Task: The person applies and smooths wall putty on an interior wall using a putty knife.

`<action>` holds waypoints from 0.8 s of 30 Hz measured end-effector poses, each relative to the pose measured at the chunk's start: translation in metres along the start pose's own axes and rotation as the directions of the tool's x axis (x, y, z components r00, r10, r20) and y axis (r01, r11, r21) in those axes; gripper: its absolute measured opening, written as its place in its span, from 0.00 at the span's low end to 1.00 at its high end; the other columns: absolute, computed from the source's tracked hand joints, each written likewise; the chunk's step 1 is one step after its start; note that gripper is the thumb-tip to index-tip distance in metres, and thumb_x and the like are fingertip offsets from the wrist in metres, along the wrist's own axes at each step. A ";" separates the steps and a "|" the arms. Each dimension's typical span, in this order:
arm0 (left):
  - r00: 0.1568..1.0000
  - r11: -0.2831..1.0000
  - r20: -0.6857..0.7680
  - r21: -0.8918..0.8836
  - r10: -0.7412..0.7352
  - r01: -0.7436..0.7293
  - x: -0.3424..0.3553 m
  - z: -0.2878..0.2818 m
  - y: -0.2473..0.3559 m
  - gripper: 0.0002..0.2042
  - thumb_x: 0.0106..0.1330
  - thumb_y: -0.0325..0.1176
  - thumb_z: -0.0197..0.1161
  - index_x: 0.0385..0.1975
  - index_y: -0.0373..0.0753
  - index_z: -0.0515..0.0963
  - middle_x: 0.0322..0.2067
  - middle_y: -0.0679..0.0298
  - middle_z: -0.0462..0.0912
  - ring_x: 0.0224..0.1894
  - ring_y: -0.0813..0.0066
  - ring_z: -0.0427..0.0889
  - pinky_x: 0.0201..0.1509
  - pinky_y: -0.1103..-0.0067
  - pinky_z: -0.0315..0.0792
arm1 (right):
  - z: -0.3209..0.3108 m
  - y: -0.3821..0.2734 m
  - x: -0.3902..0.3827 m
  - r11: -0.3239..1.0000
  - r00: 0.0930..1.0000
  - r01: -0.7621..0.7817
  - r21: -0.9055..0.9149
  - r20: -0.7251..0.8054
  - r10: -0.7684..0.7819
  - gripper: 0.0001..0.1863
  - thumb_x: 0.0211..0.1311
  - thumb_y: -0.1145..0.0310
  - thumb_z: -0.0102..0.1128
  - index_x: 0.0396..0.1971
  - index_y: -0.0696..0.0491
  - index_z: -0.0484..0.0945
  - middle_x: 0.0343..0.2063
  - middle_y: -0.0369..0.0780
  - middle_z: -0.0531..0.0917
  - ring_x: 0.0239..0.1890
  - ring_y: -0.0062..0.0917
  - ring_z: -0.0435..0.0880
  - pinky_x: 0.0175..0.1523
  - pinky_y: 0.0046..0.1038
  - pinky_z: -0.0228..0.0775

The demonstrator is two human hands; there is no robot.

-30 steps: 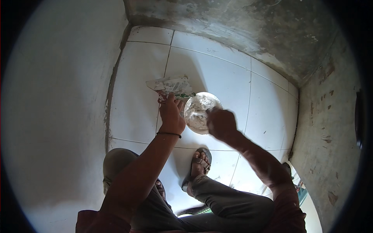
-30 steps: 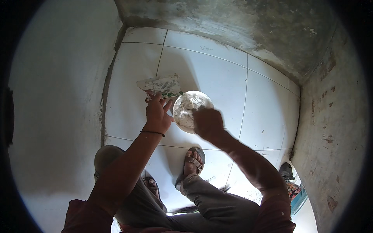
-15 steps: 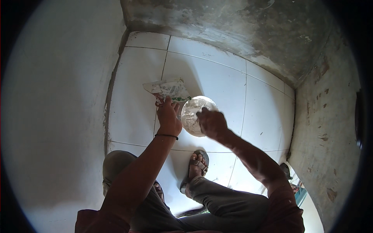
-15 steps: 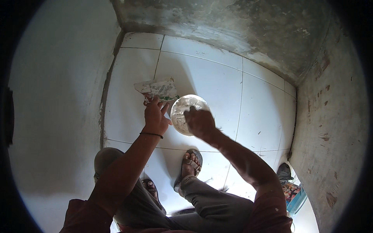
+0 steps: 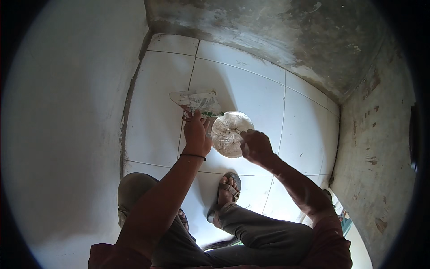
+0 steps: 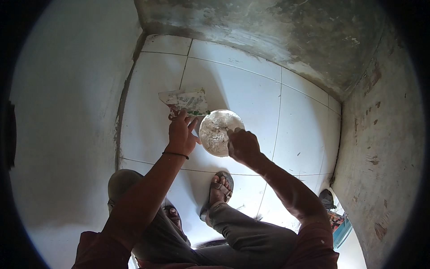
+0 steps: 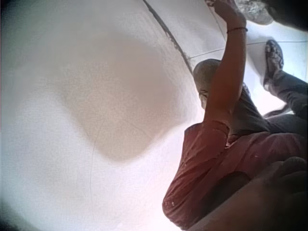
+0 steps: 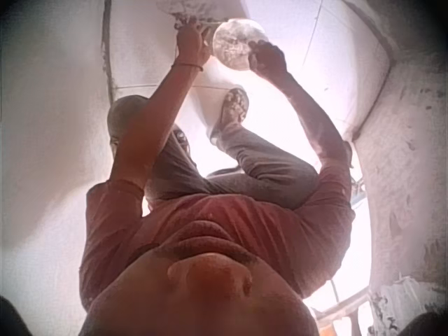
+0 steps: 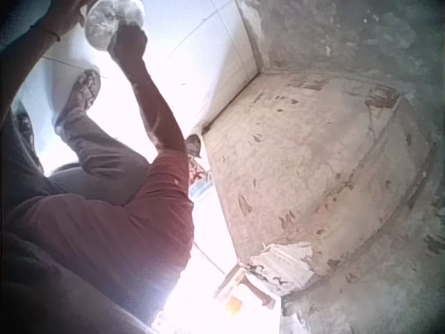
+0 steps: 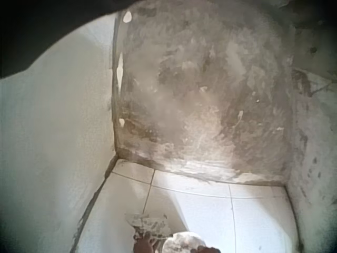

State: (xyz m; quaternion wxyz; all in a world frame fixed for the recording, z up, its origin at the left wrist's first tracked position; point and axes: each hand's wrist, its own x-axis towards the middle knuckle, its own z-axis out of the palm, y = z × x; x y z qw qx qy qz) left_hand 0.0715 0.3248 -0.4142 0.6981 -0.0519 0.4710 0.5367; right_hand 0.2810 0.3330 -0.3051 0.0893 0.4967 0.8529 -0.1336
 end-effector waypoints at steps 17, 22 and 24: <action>0.997 1.000 -0.068 0.010 -0.029 0.030 0.010 0.000 -0.004 0.29 0.78 0.49 0.52 0.73 0.46 0.56 0.71 0.59 0.63 0.72 0.57 0.66 0.68 0.31 0.47 | 0.011 0.033 0.009 0.889 0.966 -0.254 0.382 0.050 0.254 0.09 0.60 0.67 0.65 0.28 0.60 0.83 0.25 0.50 0.84 0.30 0.41 0.86 0.39 0.38 0.78; 0.998 0.998 -0.016 0.029 0.053 -0.052 0.009 0.001 -0.004 0.31 0.77 0.49 0.54 0.73 0.43 0.56 0.71 0.58 0.63 0.71 0.57 0.68 0.65 0.29 0.49 | 0.044 -0.030 -0.006 0.983 0.994 0.108 -0.147 -0.005 -0.110 0.08 0.58 0.67 0.60 0.34 0.53 0.82 0.31 0.46 0.84 0.29 0.37 0.87 0.34 0.43 0.79; 0.998 0.998 0.010 0.032 0.054 -0.055 0.008 0.002 -0.002 0.30 0.77 0.49 0.54 0.73 0.43 0.57 0.71 0.58 0.63 0.71 0.56 0.68 0.64 0.28 0.48 | 0.041 -0.030 -0.012 0.984 0.987 0.157 -0.085 0.043 -0.153 0.08 0.58 0.67 0.60 0.35 0.52 0.82 0.32 0.46 0.84 0.30 0.39 0.87 0.34 0.43 0.80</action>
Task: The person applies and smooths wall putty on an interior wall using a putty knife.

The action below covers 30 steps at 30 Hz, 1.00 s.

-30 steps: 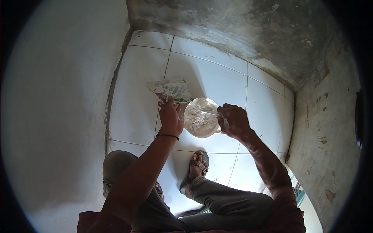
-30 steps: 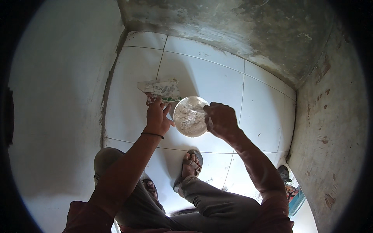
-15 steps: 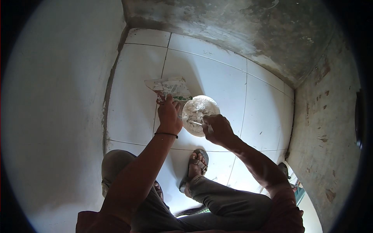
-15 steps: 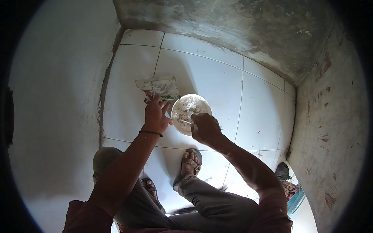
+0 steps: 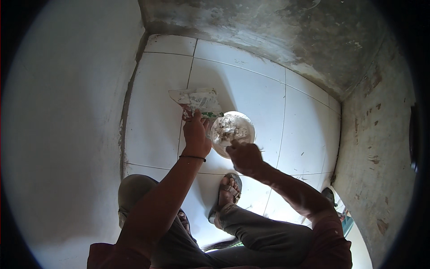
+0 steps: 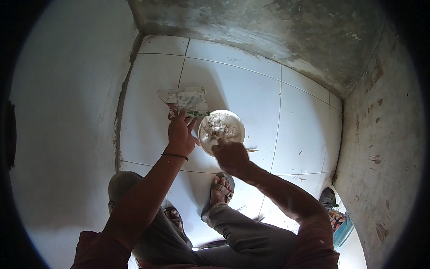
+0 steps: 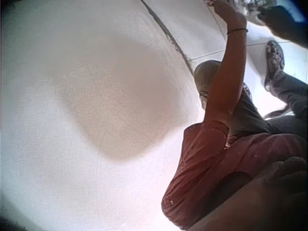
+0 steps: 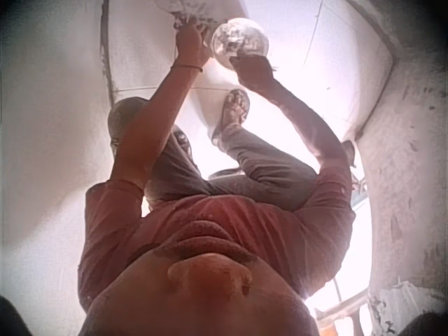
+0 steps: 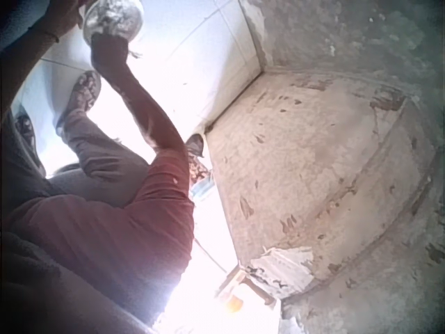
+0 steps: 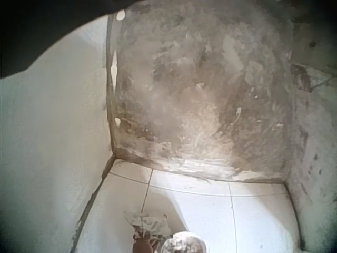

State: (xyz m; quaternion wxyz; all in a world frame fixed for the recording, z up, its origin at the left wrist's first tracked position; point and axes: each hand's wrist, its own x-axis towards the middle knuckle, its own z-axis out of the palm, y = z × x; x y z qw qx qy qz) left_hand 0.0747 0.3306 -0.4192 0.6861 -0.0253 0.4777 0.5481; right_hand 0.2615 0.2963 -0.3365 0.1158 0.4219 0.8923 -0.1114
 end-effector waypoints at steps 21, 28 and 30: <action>0.991 0.996 -0.127 -0.085 -0.034 0.023 -0.023 0.023 0.011 0.18 0.75 0.40 0.56 0.54 0.31 0.72 0.46 0.59 0.79 0.44 0.71 0.79 0.53 0.75 0.74 | -0.011 0.029 -0.013 0.908 0.926 -0.376 0.182 0.106 0.362 0.13 0.62 0.68 0.58 0.43 0.57 0.77 0.31 0.51 0.83 0.37 0.47 0.85 0.44 0.50 0.77; 0.982 0.995 -0.178 -0.073 0.060 -0.074 -0.031 0.029 0.000 0.19 0.75 0.37 0.55 0.58 0.30 0.71 0.51 0.57 0.80 0.46 0.68 0.81 0.52 0.74 0.75 | -0.008 0.014 -0.006 0.960 0.980 -0.186 0.208 0.116 0.165 0.12 0.59 0.69 0.60 0.42 0.55 0.80 0.34 0.47 0.83 0.34 0.45 0.86 0.41 0.46 0.80; 0.983 0.990 -0.157 -0.091 0.095 -0.111 -0.028 0.029 -0.003 0.19 0.75 0.37 0.55 0.58 0.29 0.71 0.52 0.56 0.80 0.46 0.68 0.81 0.53 0.74 0.75 | -0.026 0.026 0.001 0.981 0.988 -0.154 0.116 0.045 0.150 0.12 0.58 0.69 0.61 0.41 0.54 0.81 0.33 0.46 0.83 0.32 0.43 0.86 0.39 0.45 0.79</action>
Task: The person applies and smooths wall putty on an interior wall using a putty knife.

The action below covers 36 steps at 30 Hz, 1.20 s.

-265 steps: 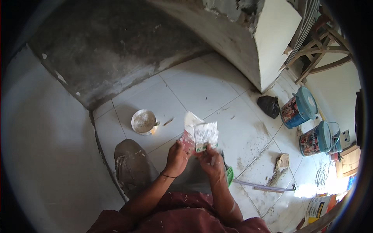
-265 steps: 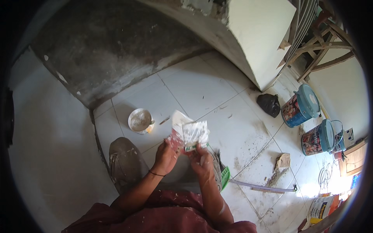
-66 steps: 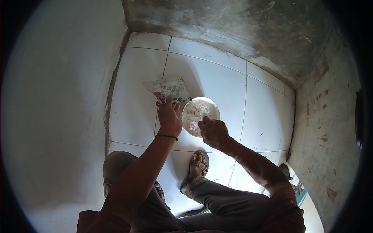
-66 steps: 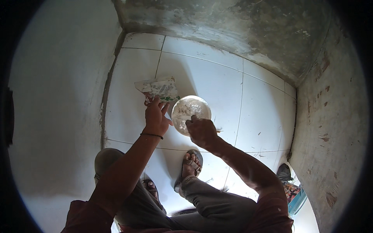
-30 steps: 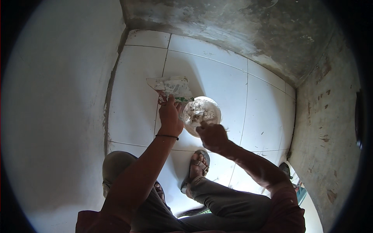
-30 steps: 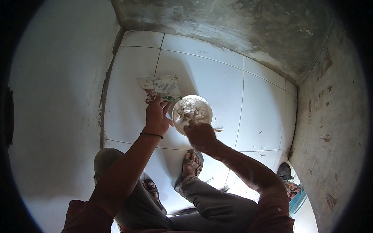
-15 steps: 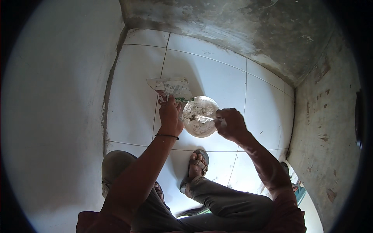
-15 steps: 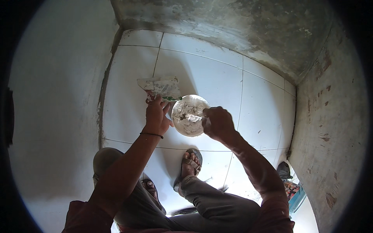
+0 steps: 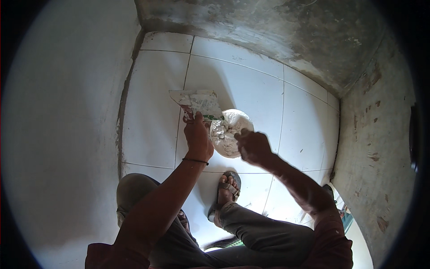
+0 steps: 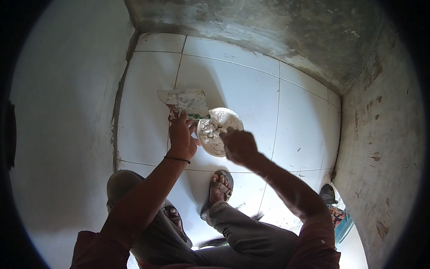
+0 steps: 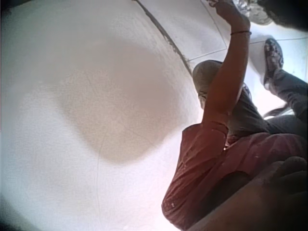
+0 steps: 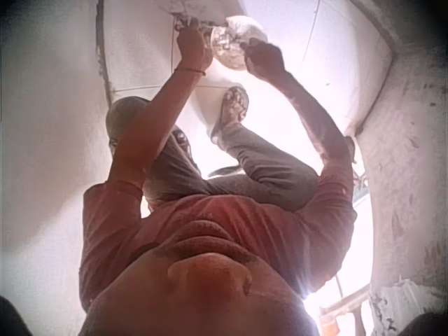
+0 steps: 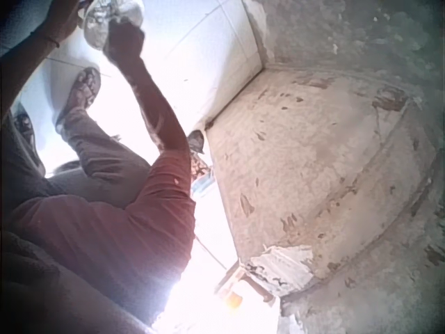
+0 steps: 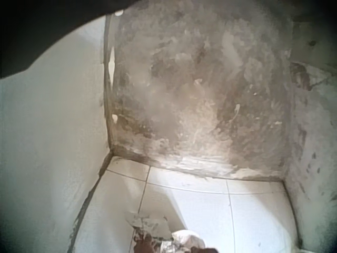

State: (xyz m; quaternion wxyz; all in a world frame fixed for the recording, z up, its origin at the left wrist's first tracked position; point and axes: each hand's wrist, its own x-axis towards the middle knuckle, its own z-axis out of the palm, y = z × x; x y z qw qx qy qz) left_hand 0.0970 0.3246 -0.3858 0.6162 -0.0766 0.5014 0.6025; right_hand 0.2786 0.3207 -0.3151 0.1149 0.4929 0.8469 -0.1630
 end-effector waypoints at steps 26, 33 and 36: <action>0.986 0.976 0.081 0.174 -0.145 0.130 0.015 -0.008 -0.002 0.33 0.75 0.51 0.54 0.73 0.41 0.56 0.73 0.53 0.59 0.74 0.57 0.62 0.69 0.34 0.48 | -0.025 0.020 -0.008 0.872 0.931 -0.317 0.374 -0.052 0.361 0.07 0.54 0.67 0.68 0.26 0.56 0.83 0.28 0.47 0.87 0.31 0.38 0.87 0.40 0.40 0.78; 0.994 0.998 -0.087 0.018 -0.064 0.066 0.011 0.000 0.003 0.20 0.74 0.38 0.58 0.54 0.26 0.73 0.48 0.56 0.79 0.46 0.72 0.80 0.54 0.76 0.75 | 0.001 0.006 -0.009 0.993 0.992 -0.075 0.093 -0.093 0.084 0.08 0.58 0.65 0.63 0.34 0.52 0.82 0.29 0.46 0.85 0.36 0.43 0.86 0.44 0.44 0.79; 0.992 0.995 -0.088 0.030 -0.089 0.092 0.010 -0.001 0.005 0.19 0.74 0.38 0.58 0.55 0.27 0.73 0.49 0.57 0.79 0.46 0.72 0.80 0.54 0.76 0.75 | -0.003 0.020 0.002 0.998 0.994 -0.065 0.022 -0.091 0.067 0.07 0.60 0.66 0.62 0.32 0.54 0.80 0.26 0.46 0.82 0.33 0.43 0.84 0.41 0.46 0.77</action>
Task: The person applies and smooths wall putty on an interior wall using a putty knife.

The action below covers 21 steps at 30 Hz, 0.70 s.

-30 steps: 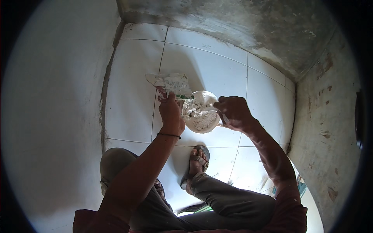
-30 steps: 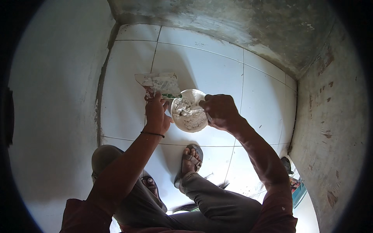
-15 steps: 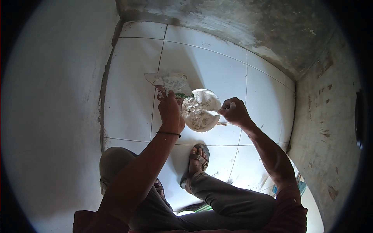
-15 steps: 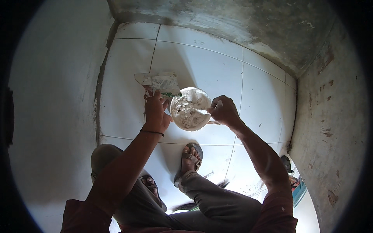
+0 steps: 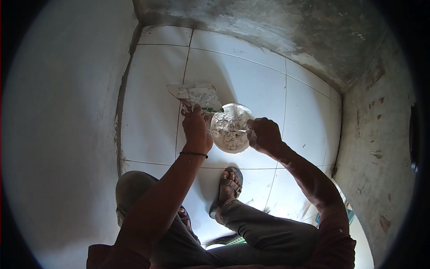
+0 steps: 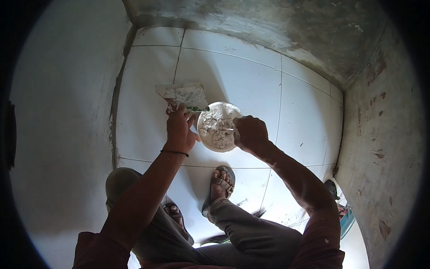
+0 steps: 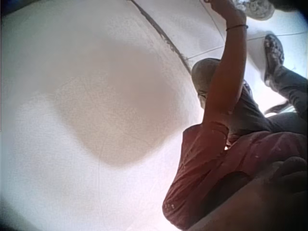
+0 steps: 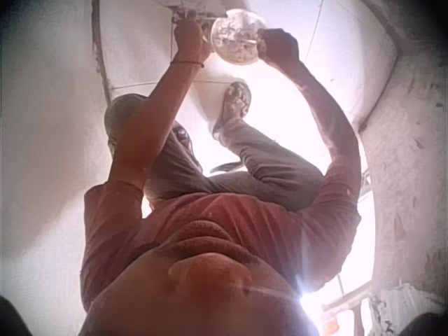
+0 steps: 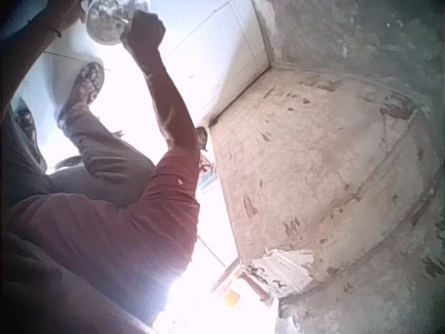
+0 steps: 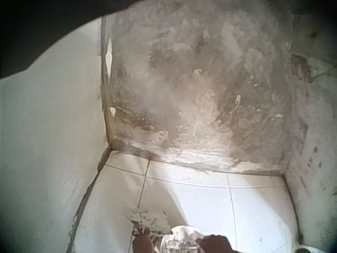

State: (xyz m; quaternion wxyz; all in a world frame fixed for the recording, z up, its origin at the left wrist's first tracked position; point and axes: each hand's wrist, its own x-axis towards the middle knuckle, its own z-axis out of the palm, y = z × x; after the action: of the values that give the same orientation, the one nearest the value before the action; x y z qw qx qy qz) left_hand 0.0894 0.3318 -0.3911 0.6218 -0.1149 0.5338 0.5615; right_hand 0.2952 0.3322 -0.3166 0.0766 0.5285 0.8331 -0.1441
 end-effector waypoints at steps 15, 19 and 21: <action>0.993 0.999 0.113 0.043 -0.034 0.030 0.007 -0.010 -0.001 0.27 0.75 0.44 0.55 0.66 0.34 0.62 0.63 0.56 0.67 0.61 0.62 0.70 0.61 0.53 0.59 | -0.005 -0.005 -0.009 0.978 0.983 -0.172 0.116 0.077 0.164 0.07 0.58 0.65 0.64 0.31 0.53 0.80 0.29 0.45 0.86 0.38 0.45 0.85 0.45 0.46 0.77; 0.987 0.991 0.138 0.119 -0.081 0.065 0.007 -0.013 0.002 0.34 0.76 0.50 0.54 0.75 0.40 0.52 0.75 0.54 0.57 0.75 0.52 0.61 0.71 0.36 0.46 | -0.029 0.003 0.002 0.997 0.984 0.014 0.073 -0.181 0.000 0.07 0.57 0.65 0.66 0.31 0.52 0.80 0.27 0.44 0.84 0.36 0.43 0.84 0.44 0.44 0.76; 0.987 0.992 0.138 0.106 -0.077 0.062 0.005 -0.012 0.003 0.34 0.76 0.50 0.54 0.75 0.41 0.52 0.74 0.54 0.57 0.75 0.51 0.60 0.72 0.37 0.47 | -0.025 -0.009 0.008 0.999 0.991 0.030 0.029 -0.132 -0.026 0.07 0.60 0.65 0.63 0.32 0.53 0.80 0.27 0.44 0.83 0.32 0.41 0.83 0.42 0.43 0.76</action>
State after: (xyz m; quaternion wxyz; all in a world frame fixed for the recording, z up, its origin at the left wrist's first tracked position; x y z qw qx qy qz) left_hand 0.0803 0.3267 -0.3982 0.6824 -0.0616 0.5117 0.5183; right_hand 0.2847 0.3434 -0.2941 0.0113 0.5263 0.8413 -0.1227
